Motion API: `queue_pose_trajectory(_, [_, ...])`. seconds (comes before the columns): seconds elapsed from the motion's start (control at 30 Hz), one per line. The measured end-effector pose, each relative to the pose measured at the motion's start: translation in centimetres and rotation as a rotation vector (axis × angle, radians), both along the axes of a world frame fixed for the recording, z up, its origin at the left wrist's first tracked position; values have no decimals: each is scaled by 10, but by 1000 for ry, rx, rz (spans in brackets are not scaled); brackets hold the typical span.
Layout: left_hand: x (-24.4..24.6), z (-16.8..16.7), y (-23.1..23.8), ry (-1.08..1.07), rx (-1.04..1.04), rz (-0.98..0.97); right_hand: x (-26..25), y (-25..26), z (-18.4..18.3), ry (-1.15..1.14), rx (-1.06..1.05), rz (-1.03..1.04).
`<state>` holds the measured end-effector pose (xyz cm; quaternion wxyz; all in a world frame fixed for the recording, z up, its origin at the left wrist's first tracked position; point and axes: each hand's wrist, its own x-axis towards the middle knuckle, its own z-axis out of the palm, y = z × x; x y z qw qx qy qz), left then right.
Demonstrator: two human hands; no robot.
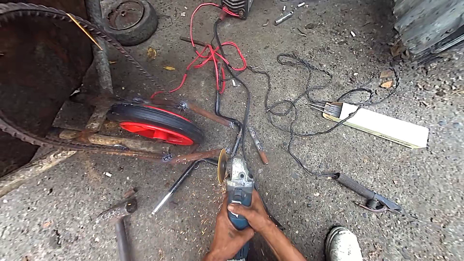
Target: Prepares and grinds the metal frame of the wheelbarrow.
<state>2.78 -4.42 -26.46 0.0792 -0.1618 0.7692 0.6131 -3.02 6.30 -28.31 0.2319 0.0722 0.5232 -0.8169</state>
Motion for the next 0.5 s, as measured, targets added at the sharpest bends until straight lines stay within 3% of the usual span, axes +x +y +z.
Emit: queue_pose_trajectory(0.5, [0, -3, -3, 0, -23, -17, 0, -1, -3, 15, 41, 6])
